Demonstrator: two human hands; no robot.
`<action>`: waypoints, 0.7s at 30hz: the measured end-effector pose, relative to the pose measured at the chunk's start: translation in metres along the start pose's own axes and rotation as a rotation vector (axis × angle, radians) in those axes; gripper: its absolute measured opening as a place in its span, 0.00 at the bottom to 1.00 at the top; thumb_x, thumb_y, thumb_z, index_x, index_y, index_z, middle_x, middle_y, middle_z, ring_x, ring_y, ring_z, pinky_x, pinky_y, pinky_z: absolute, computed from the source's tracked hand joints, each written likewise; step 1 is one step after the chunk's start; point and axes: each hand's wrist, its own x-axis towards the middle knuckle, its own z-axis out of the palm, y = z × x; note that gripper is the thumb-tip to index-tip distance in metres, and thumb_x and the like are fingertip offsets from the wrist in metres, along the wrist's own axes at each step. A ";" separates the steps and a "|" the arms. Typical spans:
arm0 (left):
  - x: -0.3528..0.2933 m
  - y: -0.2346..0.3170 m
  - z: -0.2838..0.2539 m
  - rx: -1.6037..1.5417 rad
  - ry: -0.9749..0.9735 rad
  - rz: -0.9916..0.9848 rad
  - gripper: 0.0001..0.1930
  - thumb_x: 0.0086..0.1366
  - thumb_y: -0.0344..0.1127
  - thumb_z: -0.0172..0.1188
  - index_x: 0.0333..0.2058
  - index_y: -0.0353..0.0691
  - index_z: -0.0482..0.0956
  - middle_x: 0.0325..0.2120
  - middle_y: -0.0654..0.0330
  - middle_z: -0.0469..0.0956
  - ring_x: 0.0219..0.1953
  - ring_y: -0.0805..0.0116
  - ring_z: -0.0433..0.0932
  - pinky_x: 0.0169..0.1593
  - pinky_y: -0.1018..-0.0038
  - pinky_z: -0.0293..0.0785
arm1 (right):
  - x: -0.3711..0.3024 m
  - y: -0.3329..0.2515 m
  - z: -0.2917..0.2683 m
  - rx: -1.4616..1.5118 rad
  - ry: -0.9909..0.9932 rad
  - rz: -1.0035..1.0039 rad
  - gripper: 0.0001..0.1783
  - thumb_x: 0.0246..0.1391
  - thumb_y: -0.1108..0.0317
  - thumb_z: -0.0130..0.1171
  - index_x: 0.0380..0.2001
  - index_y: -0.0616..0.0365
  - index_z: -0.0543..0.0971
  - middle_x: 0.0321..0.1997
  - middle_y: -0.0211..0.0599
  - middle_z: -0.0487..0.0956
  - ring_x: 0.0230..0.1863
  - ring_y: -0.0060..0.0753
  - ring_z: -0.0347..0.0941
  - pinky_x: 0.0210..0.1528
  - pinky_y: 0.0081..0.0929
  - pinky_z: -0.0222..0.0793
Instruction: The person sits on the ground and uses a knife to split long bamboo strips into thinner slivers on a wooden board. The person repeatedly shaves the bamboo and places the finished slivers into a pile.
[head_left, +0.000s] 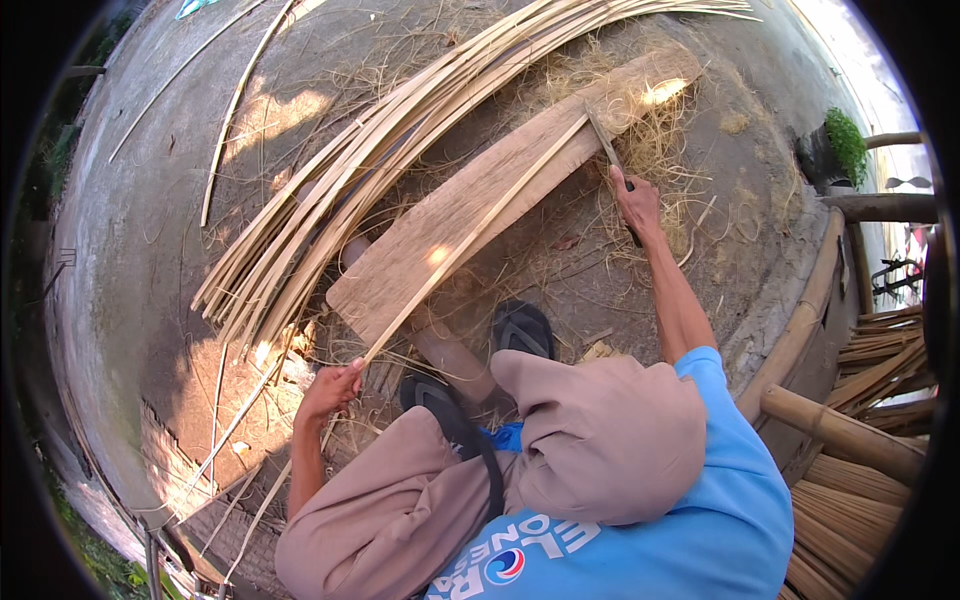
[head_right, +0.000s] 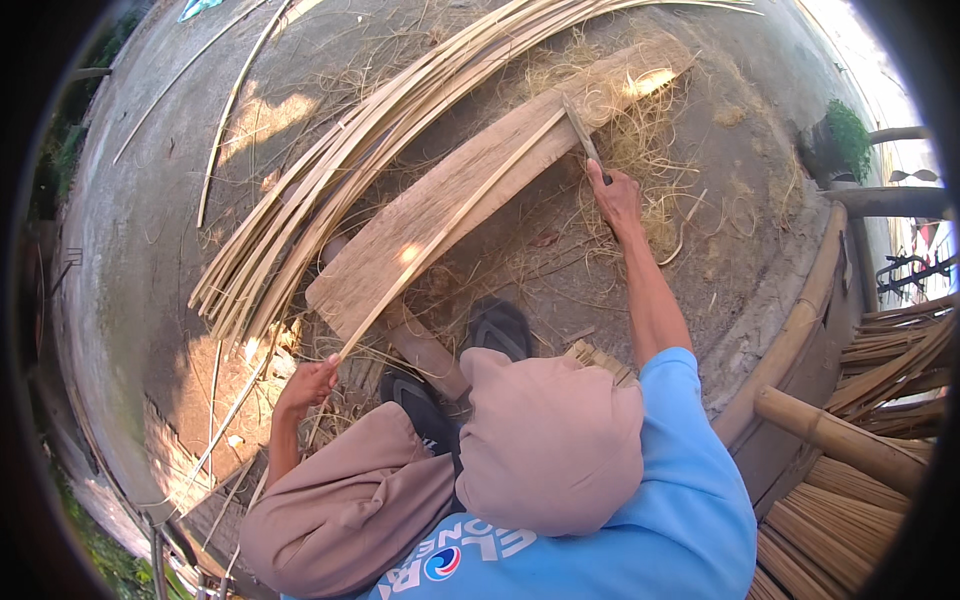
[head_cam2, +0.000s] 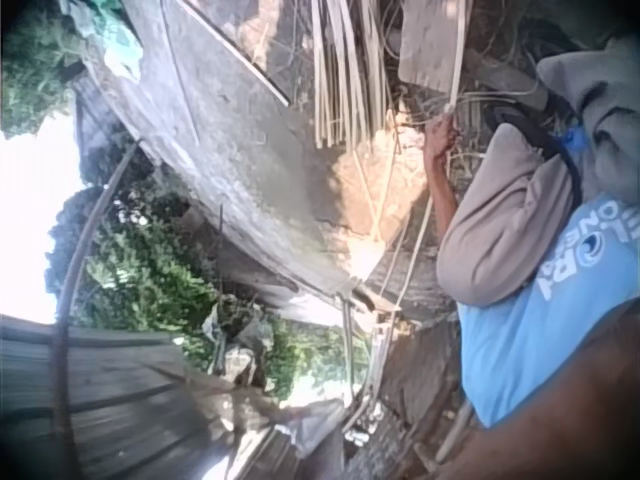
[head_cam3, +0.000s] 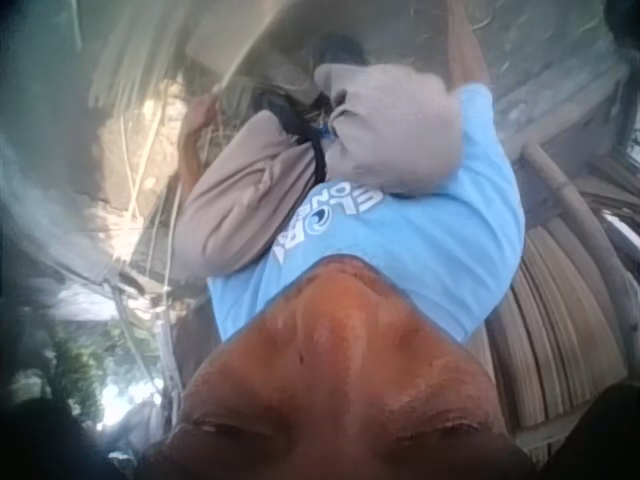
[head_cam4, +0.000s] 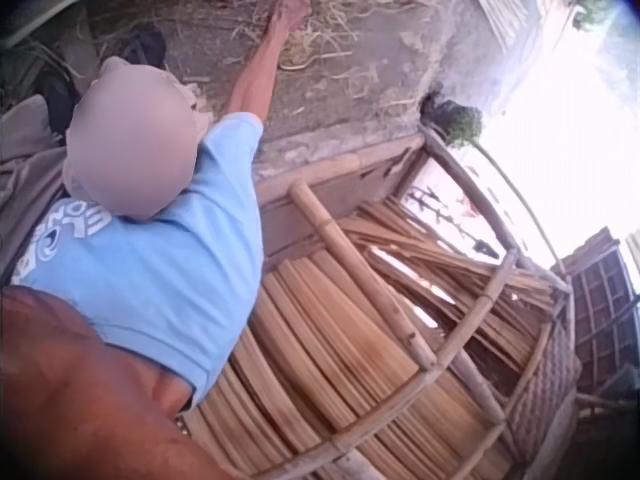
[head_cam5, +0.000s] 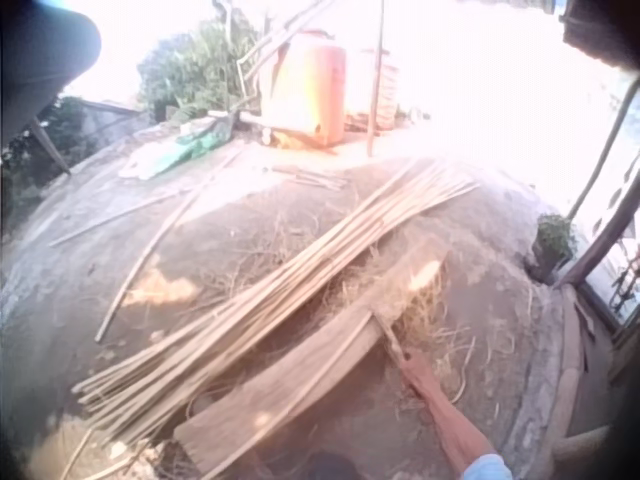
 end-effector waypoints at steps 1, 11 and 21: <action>-0.001 -0.003 0.004 0.023 0.041 0.041 0.31 0.73 0.62 0.59 0.19 0.42 0.75 0.12 0.76 0.61 0.14 0.83 0.54 0.20 0.79 0.48 | 0.006 0.001 -0.006 -0.039 0.018 -0.036 0.43 0.66 0.30 0.51 0.22 0.67 0.78 0.20 0.56 0.77 0.24 0.58 0.75 0.33 0.51 0.69; -0.014 -0.078 0.099 0.851 0.796 0.262 0.29 0.78 0.62 0.45 0.29 0.46 0.82 0.17 0.44 0.77 0.22 0.38 0.78 0.26 0.47 0.69 | -0.157 -0.060 0.054 -0.155 -0.426 -0.587 0.33 0.64 0.35 0.59 0.28 0.60 0.79 0.24 0.51 0.81 0.25 0.54 0.80 0.31 0.49 0.74; -0.006 -0.044 0.100 0.864 0.786 0.310 0.26 0.78 0.60 0.46 0.34 0.47 0.82 0.19 0.43 0.79 0.26 0.34 0.80 0.29 0.42 0.71 | -0.122 -0.064 0.046 -0.193 -0.347 -0.568 0.37 0.65 0.32 0.55 0.26 0.60 0.80 0.16 0.50 0.78 0.24 0.54 0.80 0.32 0.49 0.75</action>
